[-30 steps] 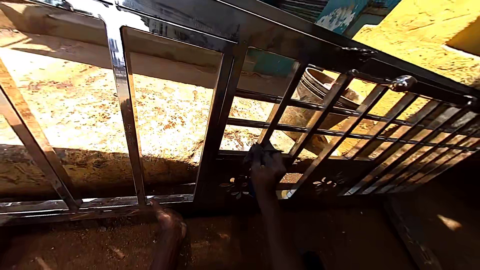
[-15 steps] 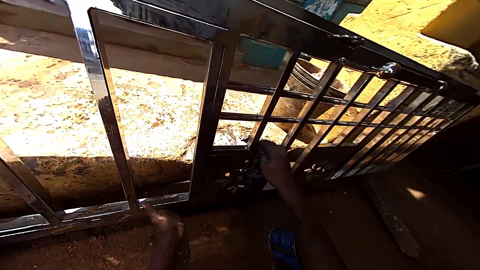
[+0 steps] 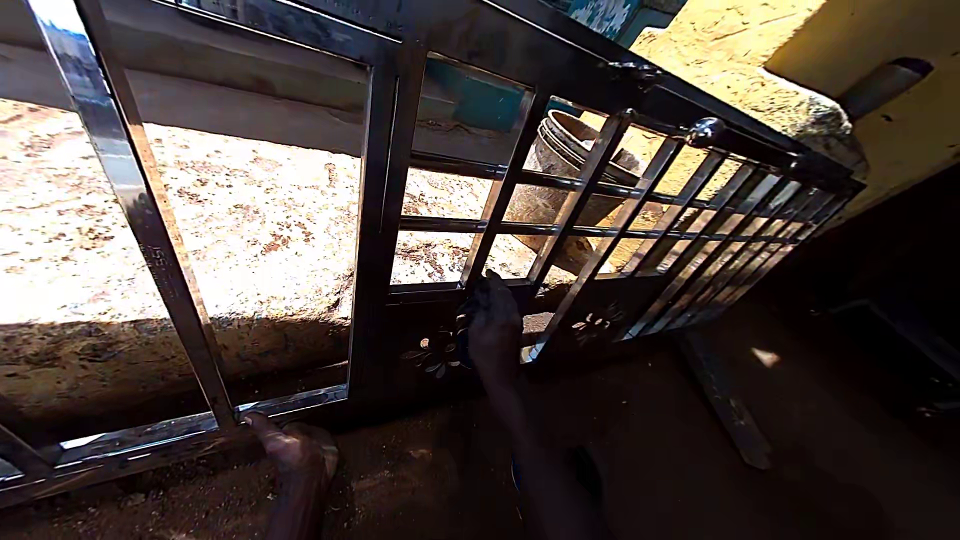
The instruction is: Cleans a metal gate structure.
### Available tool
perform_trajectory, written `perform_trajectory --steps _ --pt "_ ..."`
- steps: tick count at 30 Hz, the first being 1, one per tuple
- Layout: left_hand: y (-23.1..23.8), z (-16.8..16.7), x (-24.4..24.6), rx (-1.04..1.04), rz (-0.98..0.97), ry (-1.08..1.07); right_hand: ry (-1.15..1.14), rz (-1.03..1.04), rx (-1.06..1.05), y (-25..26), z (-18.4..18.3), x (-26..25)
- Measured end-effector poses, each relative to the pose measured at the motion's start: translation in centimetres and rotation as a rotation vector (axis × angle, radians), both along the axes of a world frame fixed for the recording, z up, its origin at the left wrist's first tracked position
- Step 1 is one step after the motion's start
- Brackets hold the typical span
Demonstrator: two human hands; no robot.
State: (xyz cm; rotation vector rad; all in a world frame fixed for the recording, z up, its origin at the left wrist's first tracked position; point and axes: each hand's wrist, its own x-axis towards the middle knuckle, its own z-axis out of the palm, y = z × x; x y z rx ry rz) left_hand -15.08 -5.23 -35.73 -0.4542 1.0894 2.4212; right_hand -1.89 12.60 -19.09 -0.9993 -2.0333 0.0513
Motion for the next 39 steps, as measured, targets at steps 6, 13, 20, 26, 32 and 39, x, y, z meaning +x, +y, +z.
perform_trajectory --steps 6,13,20,26,32,39 --pt "0.2 -0.3 -0.1 -0.006 -0.004 0.015 0.247 -0.103 0.216 4.0 -1.6 2.7" --pt "0.5 -0.4 -0.2 -0.031 0.000 0.023 0.376 -0.050 0.320 -0.8 -4.3 -2.9" --pt "-0.1 -1.3 -0.1 -0.048 -0.041 0.035 0.375 -0.219 0.271 6.4 -3.9 5.2" --pt "0.3 -1.1 0.0 -0.040 -0.005 0.054 0.365 0.271 0.362 -3.8 -5.3 -5.7" --pt "0.0 -0.2 -0.1 -0.028 -0.029 0.009 0.223 0.537 0.383 -5.1 -5.0 -7.6" --pt "-0.2 -0.3 -0.4 0.005 -0.029 0.014 0.454 -0.021 0.265 1.3 -3.8 -1.1"
